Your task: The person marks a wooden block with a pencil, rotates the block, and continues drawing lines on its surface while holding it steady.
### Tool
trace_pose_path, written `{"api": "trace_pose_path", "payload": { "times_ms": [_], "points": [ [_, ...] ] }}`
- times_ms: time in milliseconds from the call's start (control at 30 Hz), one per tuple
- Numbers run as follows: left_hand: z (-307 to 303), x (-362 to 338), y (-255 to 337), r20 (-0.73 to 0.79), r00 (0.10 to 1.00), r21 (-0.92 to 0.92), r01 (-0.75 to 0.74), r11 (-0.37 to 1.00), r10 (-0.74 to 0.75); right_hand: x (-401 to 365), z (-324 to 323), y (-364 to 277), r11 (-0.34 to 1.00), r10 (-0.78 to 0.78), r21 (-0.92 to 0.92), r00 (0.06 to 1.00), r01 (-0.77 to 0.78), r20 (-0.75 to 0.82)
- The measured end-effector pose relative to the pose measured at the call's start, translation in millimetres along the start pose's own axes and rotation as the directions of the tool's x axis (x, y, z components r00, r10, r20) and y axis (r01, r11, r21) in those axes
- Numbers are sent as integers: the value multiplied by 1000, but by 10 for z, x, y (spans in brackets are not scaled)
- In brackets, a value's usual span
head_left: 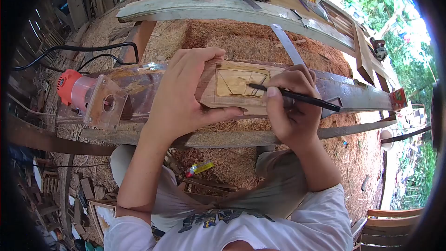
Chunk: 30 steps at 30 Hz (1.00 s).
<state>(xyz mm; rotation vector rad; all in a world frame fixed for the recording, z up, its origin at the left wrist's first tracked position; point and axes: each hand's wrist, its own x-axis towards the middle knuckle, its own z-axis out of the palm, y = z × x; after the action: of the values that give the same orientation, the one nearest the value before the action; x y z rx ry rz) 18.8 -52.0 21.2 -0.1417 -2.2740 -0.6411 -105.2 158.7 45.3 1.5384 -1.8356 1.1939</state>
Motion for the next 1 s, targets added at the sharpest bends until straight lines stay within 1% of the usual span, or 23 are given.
{"api": "trace_pose_path", "payload": {
  "times_ms": [67, 100, 167, 200, 233, 333, 367, 433, 467, 533, 567, 600, 633, 667, 700, 733, 767, 800, 833, 867, 900, 967, 1000],
  "points": [
    [-1, 9, 4, 3, 1000, -27, 8, 1000, -8, 37, -31, -39, 996, 34, -86, 998, -29, 60],
    [1, 11, 6, 3, 1000, -28, 6, 1000, -6, 39, -42, -33, 996, 34, -88, 998, -29, 60],
    [-6, 12, 10, 8, 1000, -12, 11, 1000, -11, 40, -56, -21, 997, 55, -68, 993, -47, 107],
    [-6, 9, 14, 10, 1000, -11, 10, 1000, -9, 34, -64, -34, 989, 122, -90, 989, -115, 82],
    [-4, 9, 19, 6, 1000, -13, 11, 1000, -11, 27, -73, -39, 989, 123, -90, 989, -115, 80],
    [2, 8, 17, 1, 1000, -28, 18, 999, -18, 27, -110, -32, 993, 46, -112, 991, -31, 130],
    [4, 4, 18, 6, 1000, -45, 26, 999, -26, 14, -122, -39, 993, 46, -113, 991, -31, 129],
    [3, 11, 14, 11, 1000, -36, 18, 999, -17, -10, -144, -52, 957, 265, 78, 951, -280, 161],
    [-5, 13, 11, 14, 1000, -24, 12, 1000, -11, -4, -153, -41, 957, 262, 80, 951, -277, 162],
    [-12, 18, 34, 0, 1000, -13, -12, 1000, 12, 0, -167, -27, 985, 119, -137, 990, -109, 70],
    [-13, 20, 43, -11, 999, -6, -39, 999, 39, -13, -151, -49, 985, 119, -137, 990, -109, 71],
    [-19, 18, 39, -12, 999, -6, -40, 999, 40, -36, -121, -81, 933, 339, 133, 941, -335, -2],
    [-31, 14, 28, 4, 999, -32, -40, 999, 40, -52, -97, -90, 767, 549, 402, 836, -499, -9],
    [-43, 8, 19, 20, 999, -58, -38, 998, 39, -77, -94, -8, 863, 439, 309, 895, -399, -72],
    [-47, -1, 12, 18, 999, -57, -36, 998, 37, -112, -111, 69, 863, 438, 310, 896, -398, -69],
    [-48, -9, 4, 44, 999, -115, -8, 993, 13, -147, -135, 139, 942, 289, 199, 954, -271, -73],
    [-46, -18, -8, 71, 997, -173, 21, 985, -9, -154, -145, 161, 988, 134, 86, 989, -129, -58],
    [-38, -28, -35, 70, 998, -172, 22, 985, -10, -167, -145, 130, 988, 133, 86, 990, -128, -56],
    [-27, -37, -72, 82, 997, -228, 30, 973, -12, -178, -144, 60, 951, 203, 241, 979, -193, -15],
    [-20, -46, -88, 93, 996, -283, 38, 958, -12, -181, -144, 15, 885, 265, 386, 964, -258, 36],
    [-20, -50, -80, 92, 996, -283, 40, 958, -14, -170, -142, 12, 885, 265, 387, 964, -259, 38],
    [-17, -50, -57, 73, 997, -396, 25, 918, 4, -145, -135, 13, 864, 161, 472, 984, -175, 71],
    [-5, -50, -58, 73, 997, -395, 25, 918, 4, -133, -129, -14, 863, 161, 473, 984, -175, 70]
  ]
}}
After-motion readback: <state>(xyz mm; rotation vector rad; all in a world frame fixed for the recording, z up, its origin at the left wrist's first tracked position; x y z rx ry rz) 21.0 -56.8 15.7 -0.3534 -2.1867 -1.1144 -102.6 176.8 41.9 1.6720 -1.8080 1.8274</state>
